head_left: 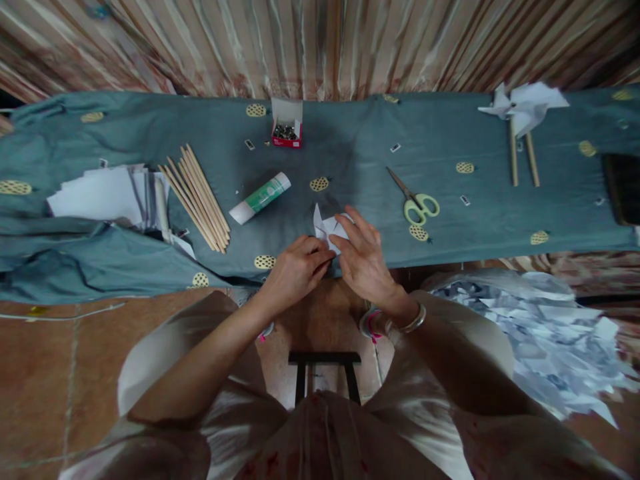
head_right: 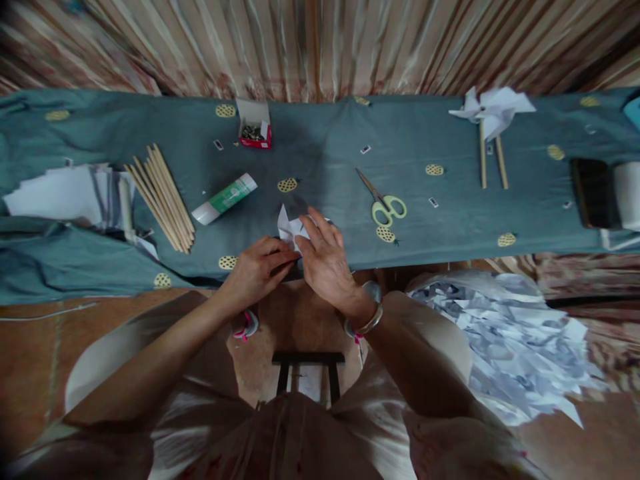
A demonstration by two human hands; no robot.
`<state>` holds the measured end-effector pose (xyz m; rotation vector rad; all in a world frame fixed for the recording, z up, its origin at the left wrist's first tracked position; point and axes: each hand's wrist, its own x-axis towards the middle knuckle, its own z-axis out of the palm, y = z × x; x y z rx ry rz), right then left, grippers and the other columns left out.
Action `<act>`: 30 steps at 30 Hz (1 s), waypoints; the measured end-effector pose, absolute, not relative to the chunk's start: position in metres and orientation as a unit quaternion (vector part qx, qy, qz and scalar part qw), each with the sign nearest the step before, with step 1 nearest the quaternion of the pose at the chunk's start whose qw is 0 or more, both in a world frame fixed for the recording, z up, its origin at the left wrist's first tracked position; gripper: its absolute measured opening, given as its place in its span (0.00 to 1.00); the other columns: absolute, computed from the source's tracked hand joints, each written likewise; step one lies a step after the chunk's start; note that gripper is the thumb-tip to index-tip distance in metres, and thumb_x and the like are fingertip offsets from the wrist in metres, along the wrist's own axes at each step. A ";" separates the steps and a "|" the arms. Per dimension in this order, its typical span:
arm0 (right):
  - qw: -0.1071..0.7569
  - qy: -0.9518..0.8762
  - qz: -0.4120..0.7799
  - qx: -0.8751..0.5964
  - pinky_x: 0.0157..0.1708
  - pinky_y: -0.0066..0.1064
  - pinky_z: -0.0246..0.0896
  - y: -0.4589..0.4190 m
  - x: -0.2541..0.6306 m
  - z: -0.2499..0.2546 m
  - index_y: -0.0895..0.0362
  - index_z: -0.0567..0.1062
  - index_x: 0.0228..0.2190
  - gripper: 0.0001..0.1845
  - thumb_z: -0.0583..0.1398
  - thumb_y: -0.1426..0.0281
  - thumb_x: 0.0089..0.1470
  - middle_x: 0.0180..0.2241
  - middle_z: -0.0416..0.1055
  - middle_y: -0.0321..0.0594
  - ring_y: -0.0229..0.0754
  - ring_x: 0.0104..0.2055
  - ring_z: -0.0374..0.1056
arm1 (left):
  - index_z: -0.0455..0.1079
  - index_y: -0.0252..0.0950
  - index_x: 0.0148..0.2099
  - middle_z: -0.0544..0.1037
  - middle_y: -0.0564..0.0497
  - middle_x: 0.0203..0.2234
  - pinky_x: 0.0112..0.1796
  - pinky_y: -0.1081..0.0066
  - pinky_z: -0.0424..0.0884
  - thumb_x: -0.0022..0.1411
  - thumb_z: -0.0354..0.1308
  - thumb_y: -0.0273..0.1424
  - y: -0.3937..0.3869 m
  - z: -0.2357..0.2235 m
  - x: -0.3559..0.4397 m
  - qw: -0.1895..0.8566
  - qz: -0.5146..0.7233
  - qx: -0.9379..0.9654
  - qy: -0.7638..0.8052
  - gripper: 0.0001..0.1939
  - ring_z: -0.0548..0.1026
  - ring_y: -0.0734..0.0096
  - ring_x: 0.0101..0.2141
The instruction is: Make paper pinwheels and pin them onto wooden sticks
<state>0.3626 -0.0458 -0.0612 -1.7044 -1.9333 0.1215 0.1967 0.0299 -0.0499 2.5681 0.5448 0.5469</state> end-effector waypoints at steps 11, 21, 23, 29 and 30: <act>0.307 -0.701 0.088 -0.638 0.63 0.53 0.52 -0.049 0.366 -0.058 0.48 0.71 0.51 0.24 0.50 0.79 0.58 0.62 0.61 0.39 0.50 0.70 0.44 | 0.75 0.33 0.45 0.76 0.45 0.36 0.39 0.66 0.73 0.65 0.54 0.26 0.030 -0.050 0.197 0.228 0.215 0.929 0.199 0.09 0.73 0.64 0.39; 0.357 -0.629 0.109 -0.682 0.56 0.50 0.66 -0.049 0.377 -0.056 0.57 0.62 0.59 0.26 0.53 0.67 0.60 0.57 0.67 0.52 0.52 0.57 0.66 | 0.74 0.33 0.46 0.77 0.45 0.37 0.39 0.66 0.73 0.66 0.54 0.26 0.029 -0.051 0.196 0.218 0.222 0.930 0.195 0.10 0.73 0.65 0.38; 0.367 -0.616 0.119 -0.687 0.52 0.48 0.68 -0.046 0.377 -0.056 0.58 0.62 0.59 0.26 0.54 0.67 0.60 0.57 0.67 0.52 0.51 0.52 0.69 | 0.74 0.32 0.48 0.77 0.44 0.38 0.40 0.65 0.73 0.66 0.54 0.27 0.029 -0.051 0.195 0.223 0.225 0.929 0.192 0.11 0.73 0.64 0.39; 0.414 -0.540 0.181 -0.710 0.40 0.40 0.72 -0.038 0.379 -0.050 0.58 0.67 0.55 0.26 0.59 0.69 0.54 0.44 0.75 0.47 0.43 0.35 0.72 | 0.72 0.36 0.51 0.77 0.47 0.37 0.41 0.65 0.72 0.65 0.56 0.30 0.031 -0.046 0.191 0.261 0.239 0.906 0.232 0.12 0.74 0.65 0.39; 0.427 -0.523 0.199 -0.710 0.39 0.39 0.72 -0.037 0.380 -0.050 0.57 0.68 0.54 0.26 0.60 0.69 0.53 0.40 0.75 0.44 0.42 0.34 0.71 | 0.72 0.37 0.52 0.77 0.47 0.36 0.41 0.65 0.72 0.65 0.58 0.32 0.033 -0.044 0.190 0.271 0.253 0.896 0.245 0.14 0.74 0.65 0.39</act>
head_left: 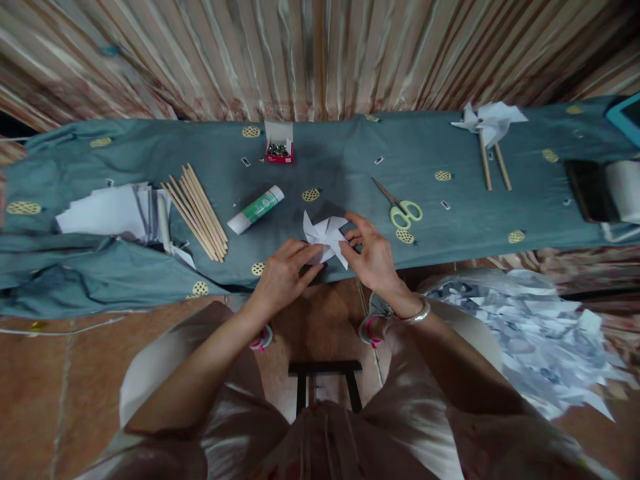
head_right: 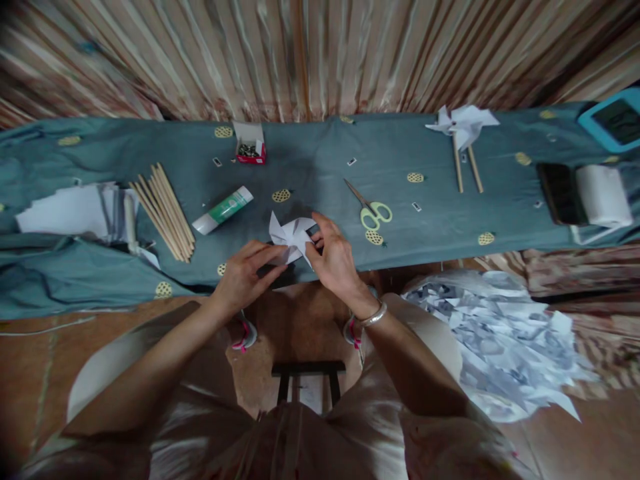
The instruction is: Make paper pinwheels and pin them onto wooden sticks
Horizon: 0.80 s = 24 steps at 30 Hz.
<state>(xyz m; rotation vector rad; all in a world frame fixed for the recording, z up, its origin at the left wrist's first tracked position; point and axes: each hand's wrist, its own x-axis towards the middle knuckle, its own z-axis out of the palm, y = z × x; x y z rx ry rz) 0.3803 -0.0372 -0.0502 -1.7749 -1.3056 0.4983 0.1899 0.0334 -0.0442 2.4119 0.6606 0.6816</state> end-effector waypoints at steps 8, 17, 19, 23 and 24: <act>0.573 -0.388 0.355 -0.629 0.27 0.31 0.66 -0.025 0.381 -0.055 0.54 0.71 0.48 0.25 0.64 0.66 0.47 0.28 0.74 0.34 0.38 0.27 0.69 | 0.54 0.46 0.66 0.67 0.42 0.59 0.51 0.55 0.68 0.45 0.73 0.43 0.050 -0.051 0.196 0.495 0.401 0.674 0.375 0.49 0.67 0.51 0.57; 0.608 -0.375 0.359 -0.600 0.31 0.31 0.68 -0.018 0.367 -0.041 0.52 0.72 0.47 0.25 0.66 0.65 0.46 0.28 0.74 0.33 0.38 0.29 0.70 | 0.66 0.36 0.58 0.80 0.50 0.38 0.44 0.65 0.72 0.37 0.75 0.34 0.045 -0.044 0.216 0.728 0.382 0.421 0.382 0.43 0.77 0.66 0.38; 0.609 -0.377 0.361 -0.597 0.33 0.32 0.69 -0.016 0.364 -0.041 0.52 0.72 0.48 0.25 0.66 0.66 0.46 0.29 0.74 0.34 0.38 0.30 0.70 | 0.70 0.34 0.53 0.80 0.51 0.35 0.42 0.67 0.72 0.37 0.75 0.33 0.044 -0.041 0.217 0.721 0.385 0.409 0.405 0.38 0.76 0.68 0.35; 0.603 -0.394 0.366 -0.590 0.37 0.35 0.70 -0.014 0.360 -0.040 0.51 0.72 0.49 0.25 0.65 0.66 0.47 0.37 0.76 0.38 0.41 0.36 0.72 | 0.72 0.32 0.50 0.80 0.51 0.35 0.40 0.69 0.70 0.38 0.74 0.32 0.045 -0.040 0.216 0.710 0.395 0.411 0.413 0.33 0.75 0.70 0.34; 0.602 -0.401 0.370 -0.583 0.39 0.36 0.70 -0.014 0.360 -0.039 0.51 0.72 0.49 0.25 0.65 0.65 0.47 0.42 0.76 0.40 0.42 0.39 0.73 | 0.72 0.32 0.49 0.80 0.51 0.35 0.40 0.69 0.70 0.38 0.73 0.32 0.046 -0.040 0.215 0.710 0.398 0.413 0.409 0.33 0.75 0.69 0.34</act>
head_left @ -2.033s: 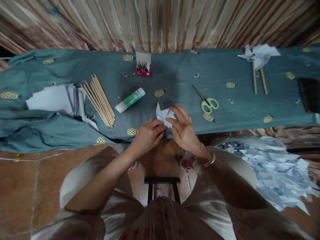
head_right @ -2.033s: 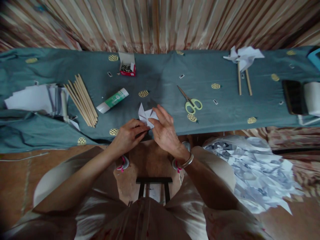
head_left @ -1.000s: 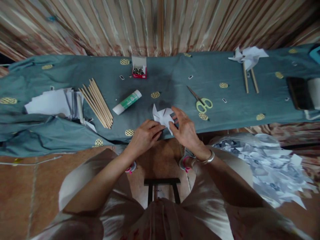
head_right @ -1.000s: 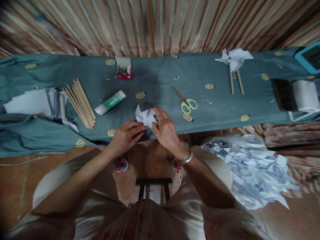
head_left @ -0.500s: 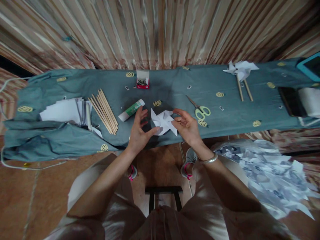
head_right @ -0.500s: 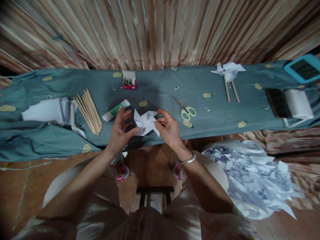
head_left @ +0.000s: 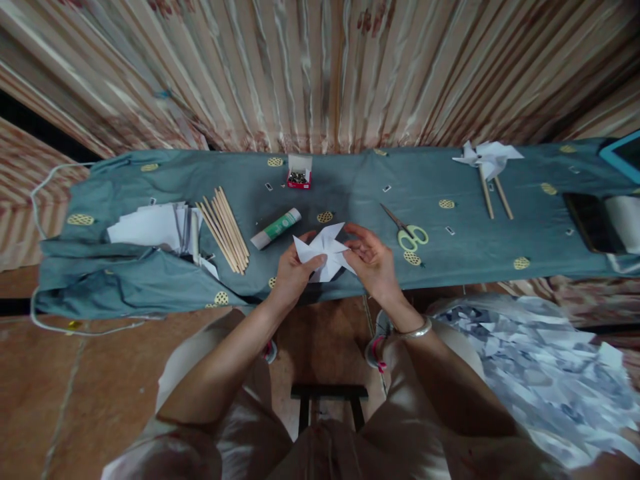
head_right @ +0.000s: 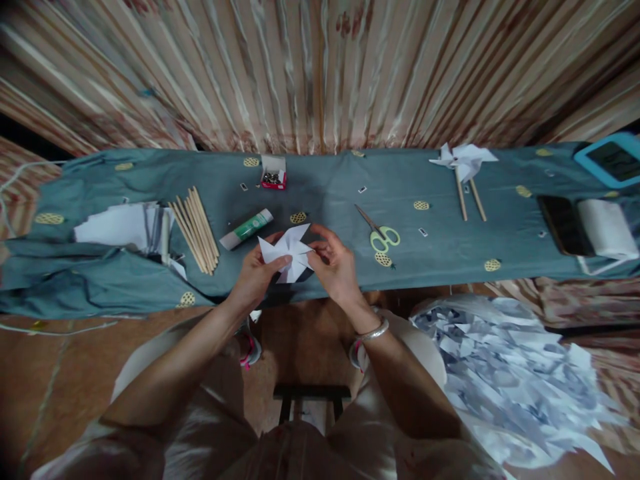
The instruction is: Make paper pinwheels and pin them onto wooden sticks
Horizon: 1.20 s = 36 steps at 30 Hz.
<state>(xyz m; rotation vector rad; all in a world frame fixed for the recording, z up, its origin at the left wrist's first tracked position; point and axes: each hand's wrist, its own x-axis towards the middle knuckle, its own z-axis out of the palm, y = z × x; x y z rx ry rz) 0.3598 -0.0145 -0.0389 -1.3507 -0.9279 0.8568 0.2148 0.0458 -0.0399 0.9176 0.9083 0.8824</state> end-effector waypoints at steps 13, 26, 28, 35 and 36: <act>0.589 -0.357 0.430 -0.583 0.32 0.32 0.65 -0.007 0.351 -0.045 0.53 0.70 0.49 0.28 0.66 0.59 0.46 0.31 0.77 0.34 0.39 0.29 0.70 | 0.72 0.32 0.48 0.80 0.50 0.35 0.41 0.68 0.70 0.38 0.74 0.34 0.049 -0.036 0.211 0.717 0.396 0.390 0.421 0.32 0.76 0.69 0.34; 0.594 -0.372 0.407 -0.585 0.34 0.32 0.67 -0.004 0.343 -0.043 0.54 0.69 0.49 0.28 0.65 0.59 0.48 0.32 0.78 0.36 0.40 0.32 0.72 | 0.74 0.34 0.45 0.80 0.51 0.34 0.41 0.67 0.70 0.37 0.74 0.32 0.053 -0.037 0.209 0.719 0.407 0.382 0.414 0.29 0.76 0.68 0.34; 0.594 -0.375 0.406 -0.585 0.34 0.33 0.67 -0.004 0.342 -0.043 0.54 0.70 0.49 0.28 0.66 0.58 0.48 0.31 0.78 0.36 0.40 0.32 0.72 | 0.74 0.34 0.46 0.80 0.51 0.34 0.41 0.67 0.70 0.37 0.74 0.32 0.053 -0.037 0.208 0.720 0.409 0.380 0.411 0.29 0.76 0.69 0.34; 0.617 -0.352 0.404 -0.577 0.33 0.32 0.67 -0.003 0.342 -0.026 0.54 0.73 0.46 0.23 0.64 0.56 0.51 0.33 0.78 0.37 0.40 0.32 0.72 | 0.74 0.34 0.46 0.81 0.51 0.34 0.41 0.68 0.70 0.39 0.73 0.31 0.055 -0.033 0.202 0.715 0.417 0.377 0.416 0.28 0.76 0.68 0.34; 0.618 -0.351 0.395 -0.582 0.34 0.33 0.67 -0.003 0.343 -0.024 0.54 0.74 0.45 0.22 0.63 0.56 0.52 0.33 0.79 0.38 0.41 0.33 0.73 | 0.74 0.34 0.45 0.81 0.51 0.35 0.42 0.68 0.70 0.39 0.73 0.31 0.055 -0.032 0.202 0.713 0.419 0.374 0.419 0.28 0.76 0.69 0.34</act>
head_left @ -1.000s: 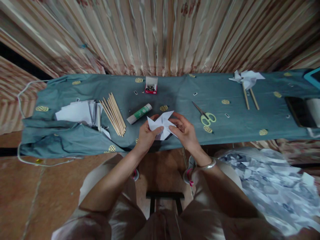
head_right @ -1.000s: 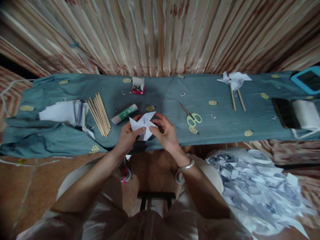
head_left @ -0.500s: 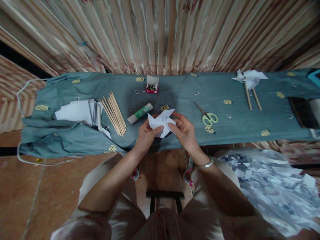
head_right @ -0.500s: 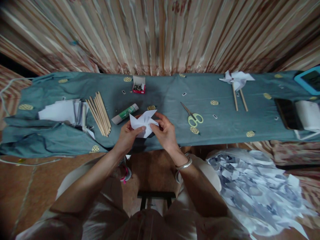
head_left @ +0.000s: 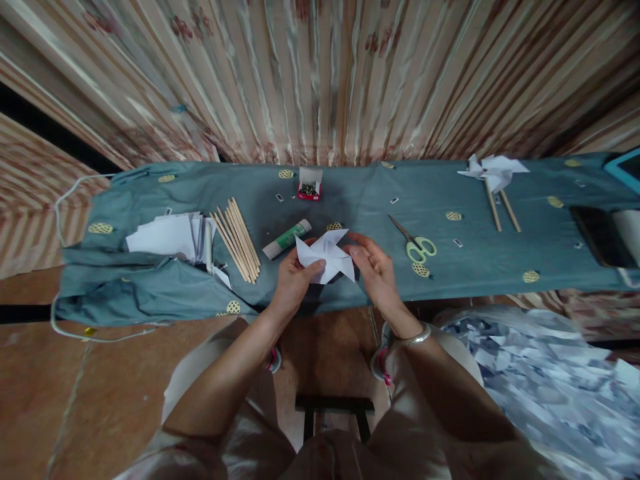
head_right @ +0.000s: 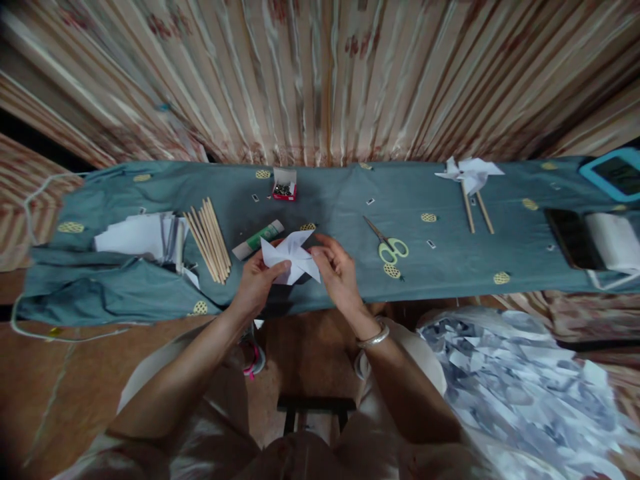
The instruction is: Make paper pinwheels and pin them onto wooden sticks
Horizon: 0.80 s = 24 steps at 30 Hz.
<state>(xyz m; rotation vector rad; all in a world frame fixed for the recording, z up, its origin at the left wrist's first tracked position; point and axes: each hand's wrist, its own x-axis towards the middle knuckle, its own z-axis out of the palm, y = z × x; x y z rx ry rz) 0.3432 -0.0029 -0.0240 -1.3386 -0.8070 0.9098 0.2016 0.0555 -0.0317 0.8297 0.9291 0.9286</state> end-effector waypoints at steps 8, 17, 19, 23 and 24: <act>0.609 -0.350 0.357 -0.615 0.39 0.37 0.70 0.007 0.347 -0.040 0.55 0.77 0.41 0.20 0.63 0.55 0.50 0.33 0.80 0.40 0.45 0.36 0.76 | 0.74 0.33 0.45 0.81 0.50 0.34 0.40 0.67 0.71 0.38 0.73 0.33 0.057 -0.025 0.194 0.707 0.427 0.371 0.424 0.29 0.76 0.67 0.34; 0.571 -0.408 0.313 -0.640 0.35 0.35 0.70 0.032 0.344 -0.049 0.55 0.80 0.34 0.14 0.62 0.60 0.49 0.33 0.81 0.39 0.43 0.32 0.75 | 0.75 0.36 0.43 0.81 0.51 0.35 0.41 0.67 0.71 0.38 0.73 0.33 0.062 -0.027 0.188 0.704 0.447 0.368 0.412 0.25 0.77 0.68 0.34; 0.545 -0.442 0.299 -0.646 0.33 0.34 0.69 0.045 0.347 -0.045 0.56 0.80 0.33 0.13 0.61 0.62 0.50 0.31 0.80 0.39 0.42 0.30 0.73 | 0.75 0.35 0.44 0.81 0.50 0.35 0.41 0.68 0.71 0.38 0.73 0.33 0.062 -0.027 0.187 0.707 0.449 0.365 0.407 0.27 0.77 0.68 0.34; 0.470 -0.535 0.227 -0.664 0.40 0.39 0.69 0.083 0.358 -0.031 0.56 0.81 0.33 0.11 0.58 0.71 0.51 0.33 0.80 0.41 0.45 0.35 0.74 | 0.74 0.33 0.45 0.81 0.49 0.34 0.41 0.68 0.71 0.37 0.74 0.33 0.062 -0.026 0.184 0.709 0.448 0.363 0.405 0.29 0.76 0.68 0.33; 0.461 -0.549 0.213 -0.664 0.45 0.41 0.68 0.095 0.362 -0.026 0.55 0.81 0.32 0.10 0.59 0.72 0.50 0.38 0.79 0.42 0.47 0.41 0.74 | 0.75 0.32 0.45 0.81 0.49 0.34 0.40 0.68 0.71 0.36 0.74 0.34 0.062 -0.026 0.183 0.710 0.448 0.363 0.405 0.30 0.76 0.68 0.33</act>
